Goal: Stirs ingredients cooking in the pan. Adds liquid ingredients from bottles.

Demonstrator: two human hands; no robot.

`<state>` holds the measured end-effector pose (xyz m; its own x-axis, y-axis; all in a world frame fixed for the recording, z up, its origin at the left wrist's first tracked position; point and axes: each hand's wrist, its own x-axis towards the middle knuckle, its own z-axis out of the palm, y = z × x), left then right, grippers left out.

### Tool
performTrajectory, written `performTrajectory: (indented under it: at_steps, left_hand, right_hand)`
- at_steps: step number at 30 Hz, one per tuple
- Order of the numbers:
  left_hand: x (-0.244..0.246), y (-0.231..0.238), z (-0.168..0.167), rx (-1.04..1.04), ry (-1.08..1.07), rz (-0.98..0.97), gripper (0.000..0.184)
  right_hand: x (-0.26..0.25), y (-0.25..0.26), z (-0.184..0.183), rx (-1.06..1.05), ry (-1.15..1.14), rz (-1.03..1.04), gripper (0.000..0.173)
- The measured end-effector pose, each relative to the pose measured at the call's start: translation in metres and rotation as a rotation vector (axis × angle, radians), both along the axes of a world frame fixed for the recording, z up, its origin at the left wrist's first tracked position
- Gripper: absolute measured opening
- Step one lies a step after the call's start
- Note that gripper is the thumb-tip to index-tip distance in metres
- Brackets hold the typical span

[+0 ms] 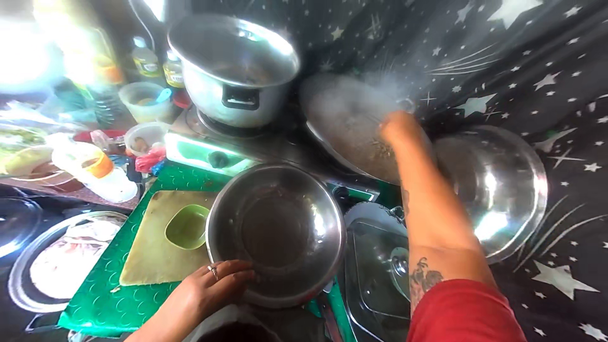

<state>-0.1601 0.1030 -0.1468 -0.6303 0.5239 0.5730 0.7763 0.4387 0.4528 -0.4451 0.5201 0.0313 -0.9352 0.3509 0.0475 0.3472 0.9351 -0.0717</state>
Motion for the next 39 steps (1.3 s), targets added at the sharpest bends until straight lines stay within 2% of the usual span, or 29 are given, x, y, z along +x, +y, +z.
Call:
performTrajectory:
  at_steps: [3, 11, 14, 17, 23, 29, 39]
  left_hand:
    - [-0.001, -0.001, -0.004, 0.022, -0.025, 0.029, 0.020]
    - [-0.008, 0.013, -0.003, 0.006, -0.022, -0.038, 0.021]
    - [-0.006, 0.011, -0.004, -0.003, -0.042, -0.040, 0.020]
    - [-0.004, 0.010, -0.005, 0.001, -0.061, -0.039, 0.020]
    - [-0.004, 0.010, -0.005, 0.000, -0.099, -0.067, 0.019]
    - [-0.001, 0.012, 0.004, -0.040, -0.184, -0.072, 0.019]
    - [-0.004, 0.021, 0.012, -0.091, -0.268, -0.086, 0.020]
  right_hand:
    - [0.013, 0.010, 0.013, 0.044, 0.008, 0.114, 0.026]
    - [0.122, -0.006, 0.046, 0.331, 0.036, 0.308, 0.019]
    - [0.151, 0.011, 0.061, 0.328, 0.075, 0.264, 0.021]
    - [0.175, 0.027, 0.073, 0.237, 0.151, 0.230, 0.024]
    - [0.174, 0.050, 0.042, -0.144, 0.125, 0.199, 0.024]
    - [0.171, 0.041, 0.014, -0.105, 0.061, 0.189, 0.027]
    - [0.174, 0.038, 0.003, -0.050, 0.141, 0.235, 0.026]
